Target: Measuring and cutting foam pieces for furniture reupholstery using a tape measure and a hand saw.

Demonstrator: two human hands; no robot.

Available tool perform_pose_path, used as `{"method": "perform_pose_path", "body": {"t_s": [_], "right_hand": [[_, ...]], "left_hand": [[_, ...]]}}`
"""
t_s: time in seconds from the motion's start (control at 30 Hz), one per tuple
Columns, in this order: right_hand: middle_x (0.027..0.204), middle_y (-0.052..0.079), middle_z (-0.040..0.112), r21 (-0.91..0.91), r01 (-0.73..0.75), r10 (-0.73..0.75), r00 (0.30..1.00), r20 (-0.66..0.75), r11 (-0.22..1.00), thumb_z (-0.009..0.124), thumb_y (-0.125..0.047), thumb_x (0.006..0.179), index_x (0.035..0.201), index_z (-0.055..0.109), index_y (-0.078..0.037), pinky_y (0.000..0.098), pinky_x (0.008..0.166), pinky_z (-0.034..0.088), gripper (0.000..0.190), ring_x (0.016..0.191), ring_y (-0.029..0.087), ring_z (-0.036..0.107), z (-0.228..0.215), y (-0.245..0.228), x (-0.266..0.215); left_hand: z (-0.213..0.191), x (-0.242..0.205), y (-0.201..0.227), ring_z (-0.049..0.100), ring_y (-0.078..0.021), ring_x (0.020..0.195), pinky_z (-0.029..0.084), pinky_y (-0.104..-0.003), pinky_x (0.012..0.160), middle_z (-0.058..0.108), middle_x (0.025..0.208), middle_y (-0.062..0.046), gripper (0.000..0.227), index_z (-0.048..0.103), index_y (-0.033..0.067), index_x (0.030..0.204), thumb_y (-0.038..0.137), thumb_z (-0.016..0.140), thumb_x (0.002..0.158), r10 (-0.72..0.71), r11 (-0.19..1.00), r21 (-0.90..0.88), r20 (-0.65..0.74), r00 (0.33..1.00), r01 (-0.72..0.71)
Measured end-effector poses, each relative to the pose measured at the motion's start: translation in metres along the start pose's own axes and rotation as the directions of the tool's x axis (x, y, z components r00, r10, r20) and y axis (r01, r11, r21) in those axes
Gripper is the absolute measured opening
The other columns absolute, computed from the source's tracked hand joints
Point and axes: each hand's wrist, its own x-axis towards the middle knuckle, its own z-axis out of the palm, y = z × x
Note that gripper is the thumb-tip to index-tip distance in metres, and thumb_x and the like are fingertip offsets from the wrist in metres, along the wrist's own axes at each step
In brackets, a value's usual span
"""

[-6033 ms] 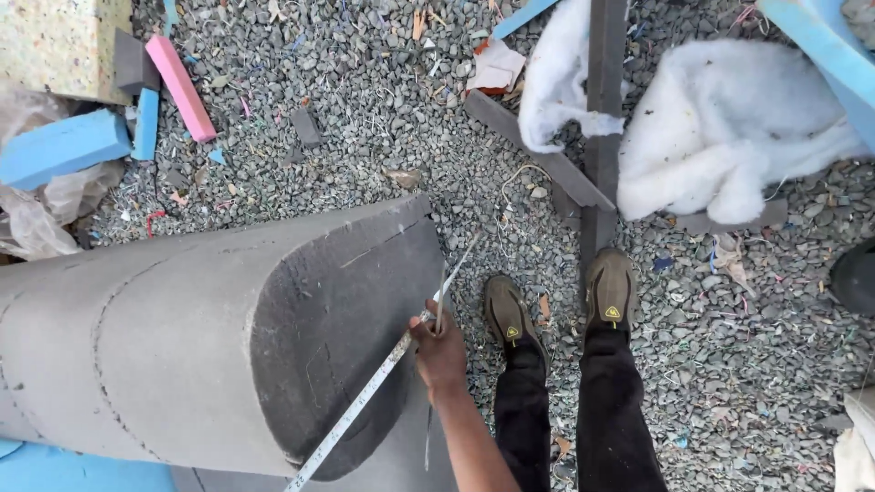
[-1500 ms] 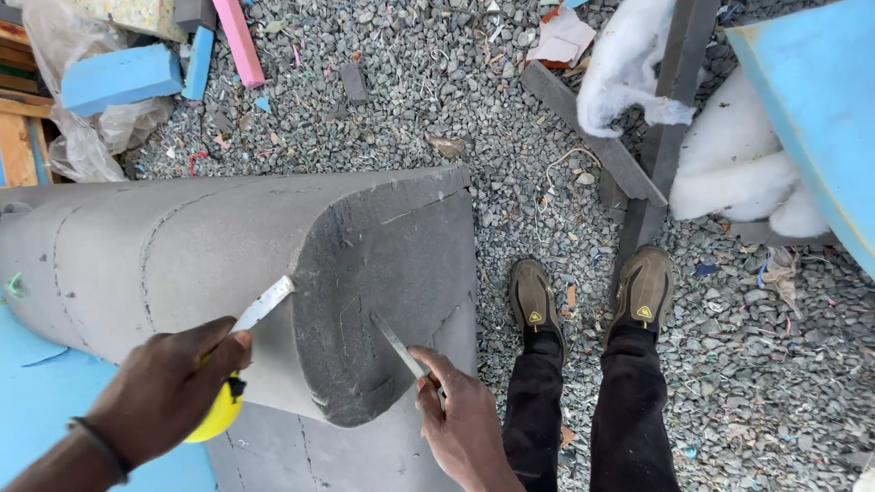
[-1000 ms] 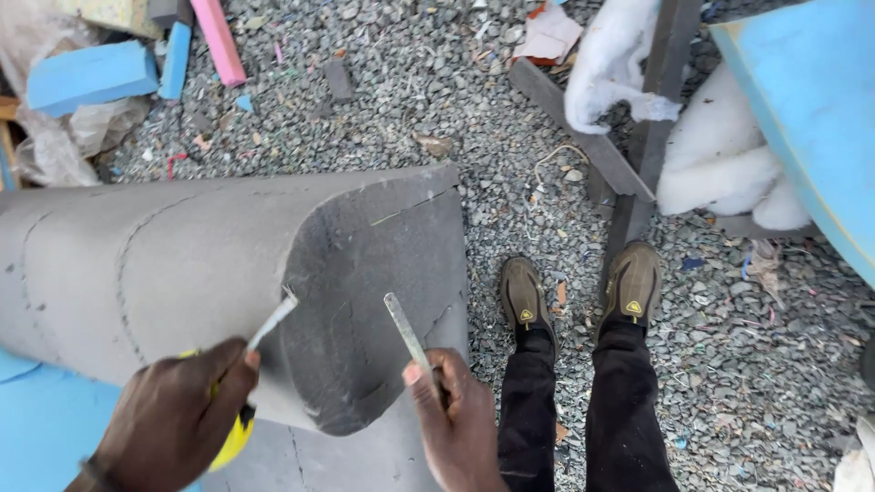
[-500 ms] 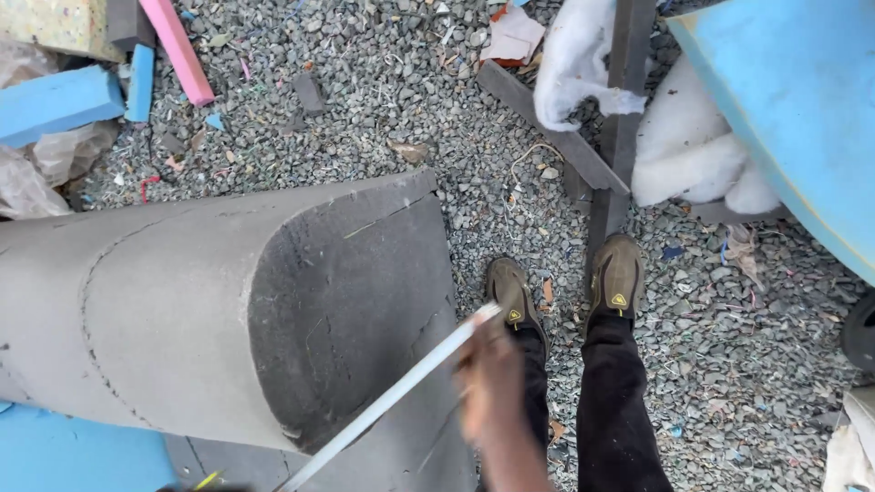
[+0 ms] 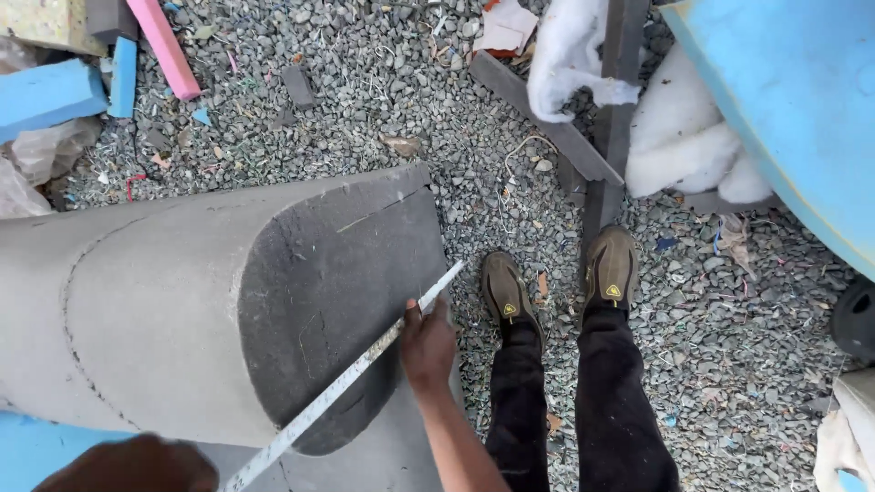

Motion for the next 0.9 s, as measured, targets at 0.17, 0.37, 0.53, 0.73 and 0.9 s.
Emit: {"method": "perform_pose_path", "body": {"t_s": [0.17, 0.37, 0.53, 0.73, 0.9], "right_hand": [[0.167, 0.021, 0.079, 0.054, -0.021, 0.014, 0.992, 0.124, 0.998, 0.043, -0.07, 0.119, 0.18, 0.062, -0.01, 0.0673, 0.12, 0.058, 0.088, 0.156, 0.052, 0.071, -0.022, -0.041, 0.009], [0.178, 0.029, 0.068, 0.034, 0.025, -0.033, 0.961, 0.274, 0.999, 0.045, -0.088, 0.112, 0.182, 0.06, -0.005, 0.0565, 0.138, 0.044, 0.11, 0.169, 0.047, 0.06, 0.005, -0.003, 0.056], [0.179, 0.025, 0.069, 0.163, 0.011, -0.056, 0.961, 0.27, 0.987, 0.046, -0.092, 0.106, 0.181, 0.059, -0.005, 0.0512, 0.14, 0.042, 0.116, 0.174, 0.044, 0.057, 0.002, -0.014, 0.054], [0.161, 0.015, 0.086, 0.149, -0.101, 0.055, 0.956, 0.287, 0.984, 0.05, -0.08, 0.11, 0.159, 0.079, -0.017, 0.0533, 0.13, 0.052, 0.085, 0.157, 0.041, 0.074, -0.009, -0.062, 0.048], [0.189, 0.02, 0.06, 0.026, -0.206, 0.184, 0.92, 0.346, 0.978, 0.051, -0.08, 0.108, 0.187, 0.055, -0.009, 0.0588, 0.144, 0.04, 0.106, 0.177, 0.047, 0.053, 0.005, -0.06, 0.073]], "left_hand": [[-0.042, -0.001, 0.044, 0.092, -0.0145, 0.107, 0.068, -0.032, 0.093, 0.091, 0.112, 0.004, 0.047, 0.085, 0.0316, 0.106, 0.075, 0.068, 0.109, 0.008, 0.999, 0.053, -0.075, 0.997, -0.004], [-0.076, -0.008, 0.086, 0.088, -0.0326, 0.134, 0.073, -0.043, 0.11, 0.092, 0.132, -0.009, 0.048, 0.092, 0.0208, 0.126, 0.058, 0.067, 0.107, -0.003, 0.995, 0.101, -0.211, 0.977, 0.025], [-0.084, -0.05, 0.102, 0.087, -0.0365, 0.128, 0.071, -0.045, 0.107, 0.092, 0.128, -0.011, 0.044, 0.094, 0.0196, 0.123, 0.052, 0.07, 0.104, -0.044, 0.998, 0.031, -0.211, 0.977, 0.051], [-0.079, -0.063, 0.099, 0.084, -0.0325, 0.123, 0.069, -0.046, 0.1, 0.087, 0.127, -0.004, 0.038, 0.093, 0.025, 0.125, 0.053, 0.075, 0.106, 0.002, 0.994, 0.106, -0.2, 0.98, 0.02], [-0.079, -0.061, 0.105, 0.083, -0.0385, 0.13, 0.071, -0.055, 0.104, 0.084, 0.138, -0.007, 0.038, 0.088, 0.0244, 0.138, 0.04, 0.065, 0.113, 0.045, 0.987, 0.163, -0.201, 0.979, -0.012]]}}
